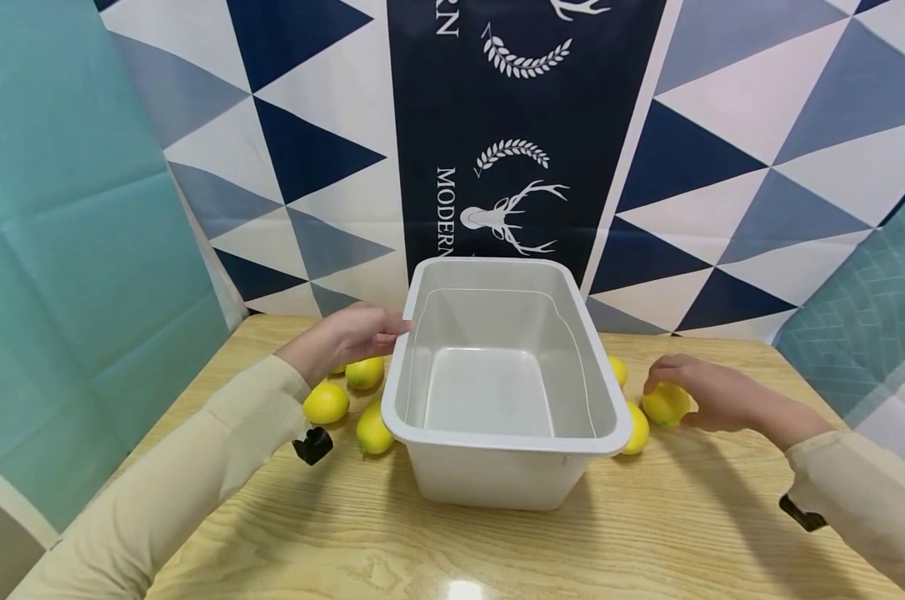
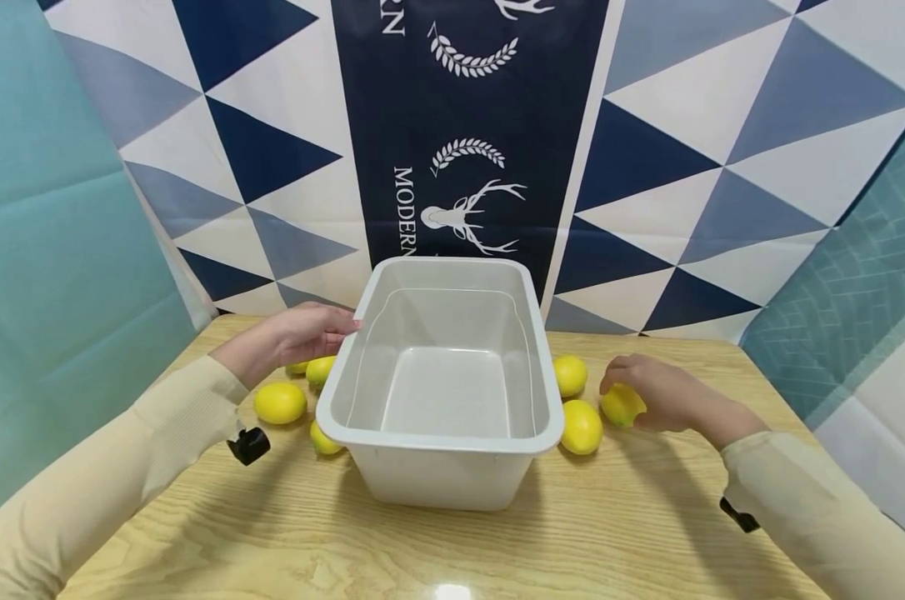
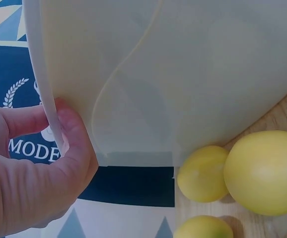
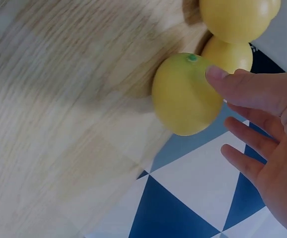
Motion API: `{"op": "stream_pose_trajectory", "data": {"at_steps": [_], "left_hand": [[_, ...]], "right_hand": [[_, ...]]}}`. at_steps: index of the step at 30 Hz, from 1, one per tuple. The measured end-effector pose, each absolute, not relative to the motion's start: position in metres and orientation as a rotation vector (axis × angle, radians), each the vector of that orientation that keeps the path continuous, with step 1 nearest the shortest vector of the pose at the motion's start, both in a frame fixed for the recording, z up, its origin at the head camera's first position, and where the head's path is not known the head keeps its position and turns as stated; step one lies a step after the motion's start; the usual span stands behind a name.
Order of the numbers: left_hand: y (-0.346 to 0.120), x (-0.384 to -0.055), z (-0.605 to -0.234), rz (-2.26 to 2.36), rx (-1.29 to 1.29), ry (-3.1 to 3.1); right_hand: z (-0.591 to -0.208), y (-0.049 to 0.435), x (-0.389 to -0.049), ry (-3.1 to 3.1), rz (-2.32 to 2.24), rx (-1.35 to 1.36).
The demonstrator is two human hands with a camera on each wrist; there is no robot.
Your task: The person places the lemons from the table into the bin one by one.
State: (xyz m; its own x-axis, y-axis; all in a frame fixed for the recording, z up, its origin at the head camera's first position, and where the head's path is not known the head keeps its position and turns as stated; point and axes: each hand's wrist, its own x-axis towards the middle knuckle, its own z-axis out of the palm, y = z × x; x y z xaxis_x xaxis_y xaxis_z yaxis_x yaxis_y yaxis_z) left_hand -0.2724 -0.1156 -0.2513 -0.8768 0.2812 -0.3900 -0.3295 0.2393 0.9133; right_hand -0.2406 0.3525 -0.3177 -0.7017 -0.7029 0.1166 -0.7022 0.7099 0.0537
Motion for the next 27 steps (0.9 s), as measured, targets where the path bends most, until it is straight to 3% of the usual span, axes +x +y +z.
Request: {"op": "stream_pose_trajectory", "data": {"at_steps": [9,27], "left_hand": [[-0.114,-0.272,-0.251,1.7,-0.084,2.035],[-0.115,-0.272,-0.251,1.717,-0.083,2.013]], "right_hand": [[-0.33,0.357,-0.247,-2.664,0.012,1.223],[-0.339,0.363,-0.252,-2.709,0.014,1.11]]}}
